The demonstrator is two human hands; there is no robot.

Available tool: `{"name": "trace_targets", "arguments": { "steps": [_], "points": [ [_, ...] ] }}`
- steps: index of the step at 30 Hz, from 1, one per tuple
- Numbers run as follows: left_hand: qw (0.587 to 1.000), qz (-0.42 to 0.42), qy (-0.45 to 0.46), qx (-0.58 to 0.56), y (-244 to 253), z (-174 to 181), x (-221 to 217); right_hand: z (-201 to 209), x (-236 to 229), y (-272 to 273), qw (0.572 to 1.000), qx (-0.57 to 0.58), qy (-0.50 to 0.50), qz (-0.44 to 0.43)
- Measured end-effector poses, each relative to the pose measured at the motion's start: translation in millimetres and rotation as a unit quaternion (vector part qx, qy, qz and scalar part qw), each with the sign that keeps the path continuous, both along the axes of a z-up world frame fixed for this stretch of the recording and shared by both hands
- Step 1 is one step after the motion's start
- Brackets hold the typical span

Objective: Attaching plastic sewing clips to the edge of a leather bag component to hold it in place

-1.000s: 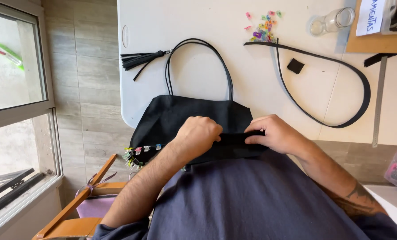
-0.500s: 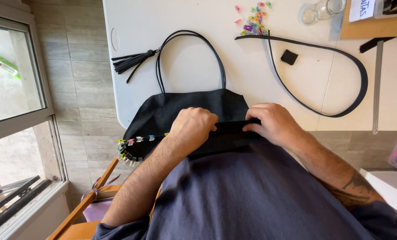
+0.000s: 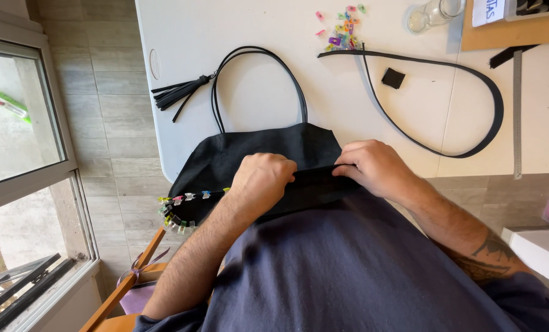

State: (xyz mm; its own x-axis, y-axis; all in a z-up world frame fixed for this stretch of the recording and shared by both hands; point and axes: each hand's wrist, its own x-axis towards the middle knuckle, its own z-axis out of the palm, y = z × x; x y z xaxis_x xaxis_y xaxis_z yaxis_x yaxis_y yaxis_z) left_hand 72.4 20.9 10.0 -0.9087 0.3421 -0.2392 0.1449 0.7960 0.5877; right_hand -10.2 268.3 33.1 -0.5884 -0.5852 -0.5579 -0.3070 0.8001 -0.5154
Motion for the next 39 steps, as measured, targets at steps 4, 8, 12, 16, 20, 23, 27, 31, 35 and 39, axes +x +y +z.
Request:
{"name": "trace_targets", "arguments": {
  "steps": [4,8,12,16,20,23,27,31,35,39],
  "points": [
    [1.000,-0.009,0.023,-0.007,-1,3,2,-6,1,-4,1.000,-0.003,0.018,-0.001],
    [1.000,0.013,0.020,-0.001,-7,5,3,-11,5,-2,0.997,-0.060,0.051,-0.005],
    [1.000,0.014,0.021,0.004,-7,2,4,-15,6,0,0.995,-0.083,0.051,-0.009],
    [1.000,0.021,0.013,0.009,-5,5,6,-22,-1,3,0.992,-0.106,0.061,-0.014],
    [1.000,0.013,0.014,0.011,-5,5,5,-67,-53,41,0.953,-0.228,-0.185,-0.069],
    [1.000,0.009,0.013,0.002,-7,-2,9,-164,-126,78,0.952,-0.210,-0.069,-0.212],
    [0.999,0.022,0.047,0.004,-7,-9,12,-262,-223,82,0.921,-0.149,0.194,-0.302],
    [0.998,0.021,0.064,0.008,-10,-8,5,-319,-263,55,0.940,-0.087,0.145,-0.296],
    [0.998,0.023,0.054,0.033,-11,0,3,-329,-267,35,0.957,0.031,0.116,-0.265],
    [0.998,0.021,0.050,0.025,-11,4,-3,-304,-271,33,0.932,0.016,0.173,-0.317]
  ]
}}
